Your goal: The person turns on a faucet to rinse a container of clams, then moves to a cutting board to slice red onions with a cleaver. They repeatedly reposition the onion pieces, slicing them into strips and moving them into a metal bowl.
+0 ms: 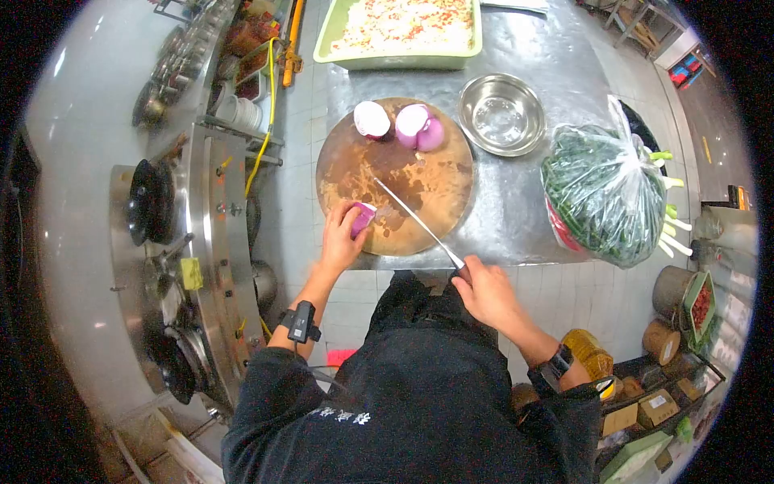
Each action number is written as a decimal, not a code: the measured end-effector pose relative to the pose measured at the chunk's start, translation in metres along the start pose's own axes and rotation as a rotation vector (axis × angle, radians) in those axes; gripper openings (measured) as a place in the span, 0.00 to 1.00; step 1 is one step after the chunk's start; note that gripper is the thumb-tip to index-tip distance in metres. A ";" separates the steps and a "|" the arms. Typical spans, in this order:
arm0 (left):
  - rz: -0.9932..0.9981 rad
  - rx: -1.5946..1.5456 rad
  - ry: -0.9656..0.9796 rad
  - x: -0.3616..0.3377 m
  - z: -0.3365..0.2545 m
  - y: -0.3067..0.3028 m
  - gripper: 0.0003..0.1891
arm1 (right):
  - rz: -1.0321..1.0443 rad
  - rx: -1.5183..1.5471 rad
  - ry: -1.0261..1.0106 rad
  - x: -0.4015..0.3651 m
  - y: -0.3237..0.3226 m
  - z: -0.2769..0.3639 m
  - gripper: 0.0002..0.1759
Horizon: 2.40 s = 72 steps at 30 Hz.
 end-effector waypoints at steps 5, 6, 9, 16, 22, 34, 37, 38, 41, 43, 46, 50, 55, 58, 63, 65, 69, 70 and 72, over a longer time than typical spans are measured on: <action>-0.084 0.054 0.098 -0.007 0.011 0.008 0.22 | 0.067 -0.196 -0.066 0.000 0.005 0.013 0.14; -0.070 0.013 0.085 -0.003 0.010 0.003 0.20 | 0.088 -0.223 -0.070 -0.003 0.008 0.017 0.14; -0.054 -0.011 0.102 0.000 0.015 -0.005 0.19 | 0.123 -0.193 -0.068 -0.014 0.017 0.026 0.14; 0.122 0.113 0.251 0.001 0.015 -0.019 0.19 | 0.184 0.094 -0.048 -0.019 0.011 0.025 0.13; 0.247 0.087 0.277 0.013 0.019 -0.027 0.21 | 0.182 0.160 0.171 -0.018 0.011 0.031 0.12; 0.243 0.063 0.277 0.017 0.013 -0.030 0.20 | 0.149 -0.031 0.059 0.002 0.031 0.033 0.13; 0.238 0.061 0.268 0.017 0.014 -0.030 0.20 | 0.127 0.005 0.014 0.004 0.025 0.034 0.14; 0.248 0.045 0.260 0.017 0.013 -0.031 0.20 | 0.131 0.006 -0.011 0.001 0.018 0.039 0.15; 0.194 0.026 0.255 0.017 0.011 -0.030 0.17 | 0.136 0.037 -0.007 -0.008 0.005 0.053 0.15; 0.164 0.038 0.254 0.016 0.013 -0.028 0.15 | 0.130 0.018 -0.005 -0.005 0.012 0.046 0.15; 0.175 0.045 0.248 0.010 0.017 -0.022 0.15 | 0.140 -0.028 0.001 0.006 0.029 0.031 0.15; 0.151 0.029 0.243 0.011 0.019 -0.021 0.15 | 0.184 0.045 0.017 0.000 0.006 0.051 0.17; 0.157 0.017 0.250 0.010 0.019 -0.021 0.16 | 0.159 0.005 -0.004 0.003 0.020 0.040 0.16; 0.133 -0.001 0.260 0.010 0.024 -0.019 0.16 | 0.185 0.017 0.010 0.013 0.022 0.040 0.16; 0.106 -0.011 0.251 0.007 0.025 -0.019 0.16 | 0.211 0.082 0.045 -0.002 0.006 0.055 0.16; 0.147 -0.009 0.250 0.008 0.022 -0.024 0.16 | 0.202 0.014 0.033 0.012 0.025 0.039 0.15; 0.148 -0.043 0.245 0.006 0.025 -0.021 0.16 | 0.235 0.042 0.020 0.010 0.011 0.052 0.15; 0.130 -0.035 0.251 0.006 0.026 -0.020 0.15 | 0.234 0.050 0.037 0.007 0.008 0.054 0.15; 0.098 -0.016 0.264 0.005 0.028 -0.019 0.15 | 0.230 0.069 0.070 0.001 0.005 0.056 0.15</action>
Point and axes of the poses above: each hand's wrist, its own x-axis towards the middle knuckle, its own y-axis out of the palm, z = x × y, the point moved 1 cm from there along x, towards the middle knuckle, and after that the axes turned 3 degrees about z, right-handed, at the moved point
